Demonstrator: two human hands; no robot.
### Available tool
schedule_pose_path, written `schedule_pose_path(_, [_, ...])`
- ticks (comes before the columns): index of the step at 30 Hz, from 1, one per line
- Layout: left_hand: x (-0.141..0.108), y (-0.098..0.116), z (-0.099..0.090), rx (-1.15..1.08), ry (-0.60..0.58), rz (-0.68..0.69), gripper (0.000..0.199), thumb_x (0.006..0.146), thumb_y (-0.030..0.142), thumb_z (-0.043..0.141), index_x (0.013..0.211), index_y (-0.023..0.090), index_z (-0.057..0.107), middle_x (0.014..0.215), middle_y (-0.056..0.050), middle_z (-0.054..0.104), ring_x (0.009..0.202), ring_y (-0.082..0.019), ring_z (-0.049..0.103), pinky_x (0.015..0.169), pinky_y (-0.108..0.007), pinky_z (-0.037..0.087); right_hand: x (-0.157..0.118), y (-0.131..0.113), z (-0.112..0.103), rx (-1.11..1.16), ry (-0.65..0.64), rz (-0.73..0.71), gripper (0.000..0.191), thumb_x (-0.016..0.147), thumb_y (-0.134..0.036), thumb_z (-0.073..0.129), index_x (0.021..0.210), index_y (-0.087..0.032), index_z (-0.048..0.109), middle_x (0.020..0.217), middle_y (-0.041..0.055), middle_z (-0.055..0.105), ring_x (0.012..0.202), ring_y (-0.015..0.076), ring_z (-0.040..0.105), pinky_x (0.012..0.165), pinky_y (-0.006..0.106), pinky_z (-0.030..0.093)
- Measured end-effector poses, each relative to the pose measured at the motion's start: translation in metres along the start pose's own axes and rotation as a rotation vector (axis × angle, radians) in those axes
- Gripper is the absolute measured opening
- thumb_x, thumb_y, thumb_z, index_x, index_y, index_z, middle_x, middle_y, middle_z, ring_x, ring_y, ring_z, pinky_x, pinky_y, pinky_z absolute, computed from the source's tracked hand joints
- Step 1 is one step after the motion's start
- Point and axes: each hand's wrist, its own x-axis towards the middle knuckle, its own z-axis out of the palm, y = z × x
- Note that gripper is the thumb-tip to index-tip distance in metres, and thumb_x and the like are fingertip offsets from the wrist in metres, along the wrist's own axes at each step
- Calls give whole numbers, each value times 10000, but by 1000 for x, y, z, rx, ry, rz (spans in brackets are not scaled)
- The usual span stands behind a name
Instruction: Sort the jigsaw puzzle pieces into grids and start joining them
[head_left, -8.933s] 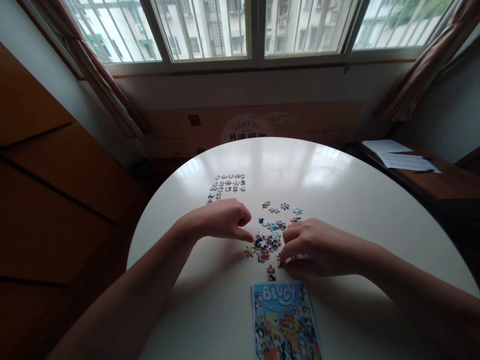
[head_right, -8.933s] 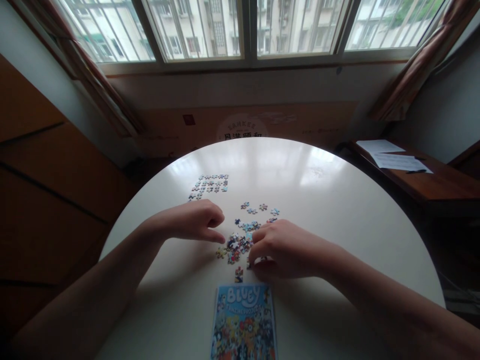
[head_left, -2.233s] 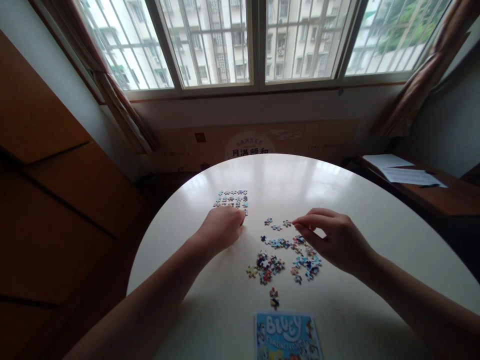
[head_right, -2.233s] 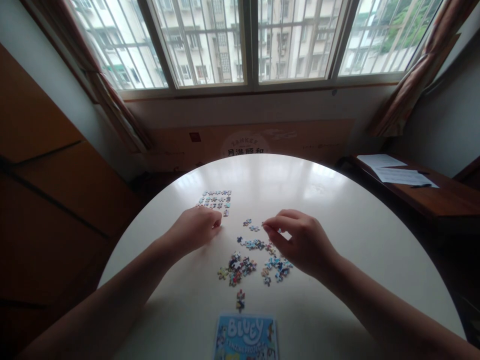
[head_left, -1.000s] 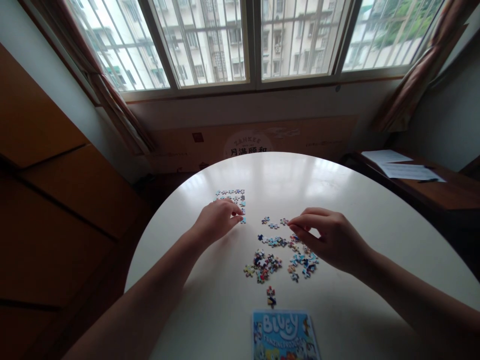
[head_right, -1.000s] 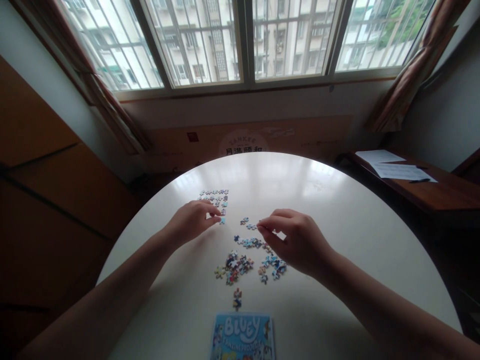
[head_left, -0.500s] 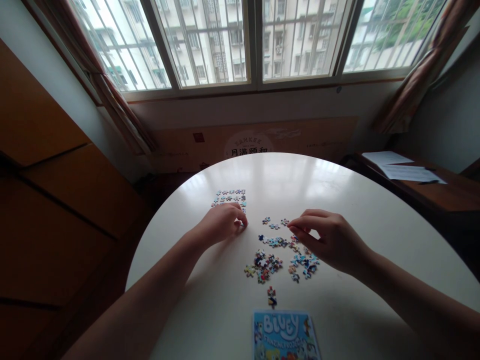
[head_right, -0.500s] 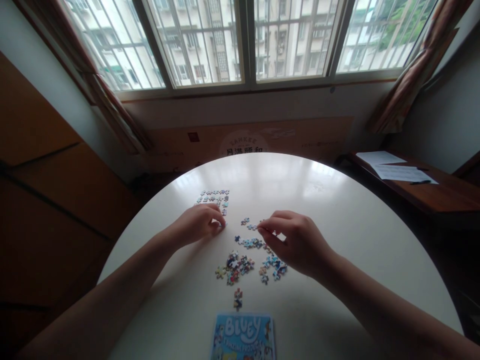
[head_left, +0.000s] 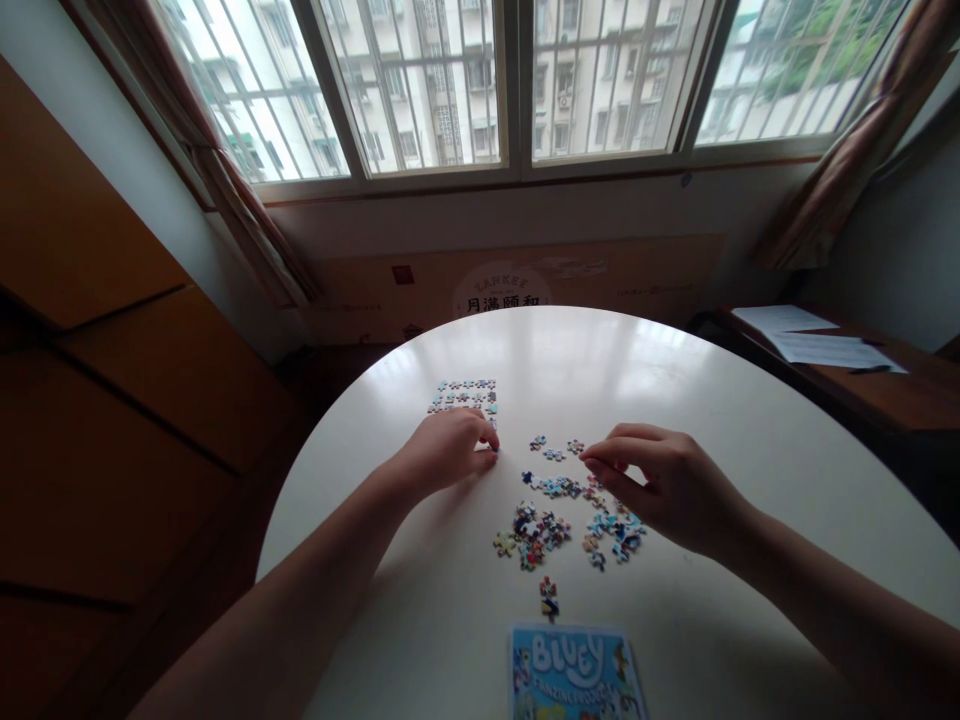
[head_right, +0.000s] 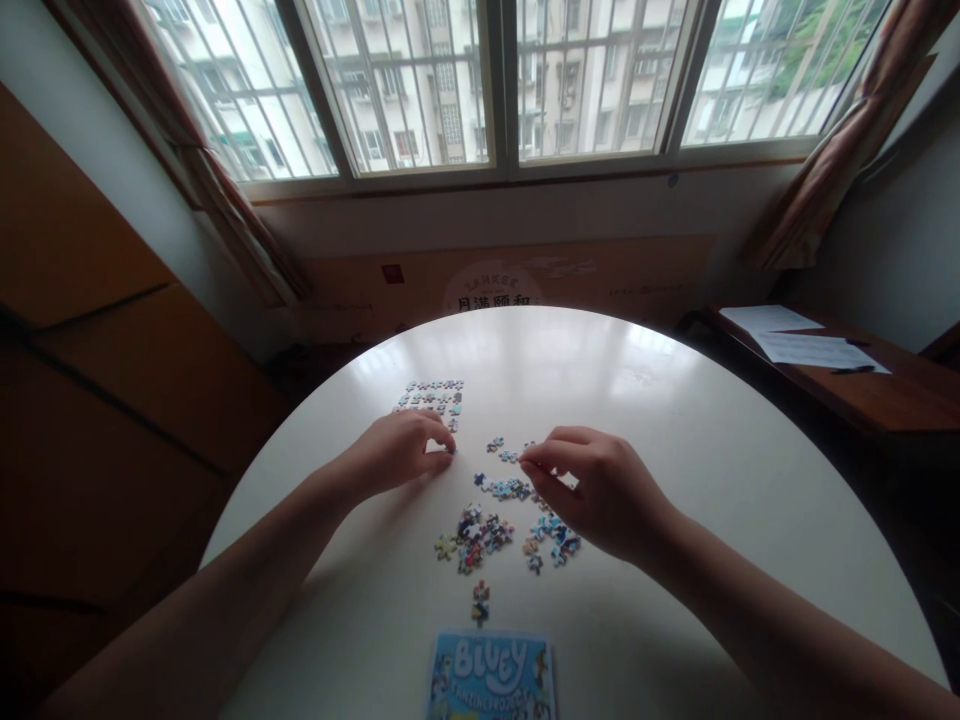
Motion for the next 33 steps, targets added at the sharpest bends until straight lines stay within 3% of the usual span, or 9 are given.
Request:
schedule_pose_path(6, [-5, -21, -14, -26, -72, 48, 184, 795, 161, 643, 805, 268, 792, 934, -20, 738, 850, -184, 666, 712, -250, 484, -1, 0, 0, 14, -12, -10, 178, 965, -237, 578, 940, -184, 746, 819, 24, 688, 627, 78, 589, 528, 199, 449])
schedule_pose_path(11, [-11, -34, -30, 44, 95, -42, 245, 833, 136, 607, 920, 267, 795, 1012, -21, 741, 850, -185, 671, 740, -266, 483, -2, 0, 0, 10, -19, -4, 177, 968, -237, 578, 945, -184, 745, 819, 21, 684, 623, 74, 584, 536, 200, 452])
schedule_pose_path(15, [-6, -24, -21, -17, 2, 97, 248, 846, 181, 667, 1044, 279, 781, 1059, -22, 740, 904, -186, 677, 758, -266, 487, -2, 1, 2, 5, -31, -2, 177, 967, -238, 578, 948, -189, 747, 824, 19, 684, 617, 71, 574, 534, 201, 441])
schedule_pose_path(18, [-2, -17, -11, -2, -72, 168, 219, 845, 192, 687, 1011, 296, 785, 1037, -7, 730, 884, -173, 674, 723, -256, 473, -2, 2, 3, 4, -42, 9, 181, 970, -243, 573, 953, -192, 746, 834, 22, 683, 631, 75, 581, 538, 199, 440])
schedule_pose_path(24, [0, -23, -7, 50, -68, 91, 146, 814, 149, 692, 861, 255, 782, 975, 0, 715, 877, -172, 662, 712, -254, 449, -3, 3, 4, -16, -66, 20, 200, 976, -262, 564, 956, -184, 747, 836, 29, 681, 630, 76, 578, 563, 204, 454])
schedule_pose_path(33, [-1, -31, -8, -31, -22, 35, 117, 839, 235, 715, 932, 249, 784, 1033, -32, 718, 880, -194, 658, 751, -283, 465, -3, 1, 1, -6, -59, -2, 214, 979, -267, 559, 944, -178, 751, 823, 37, 683, 614, 77, 570, 531, 202, 435])
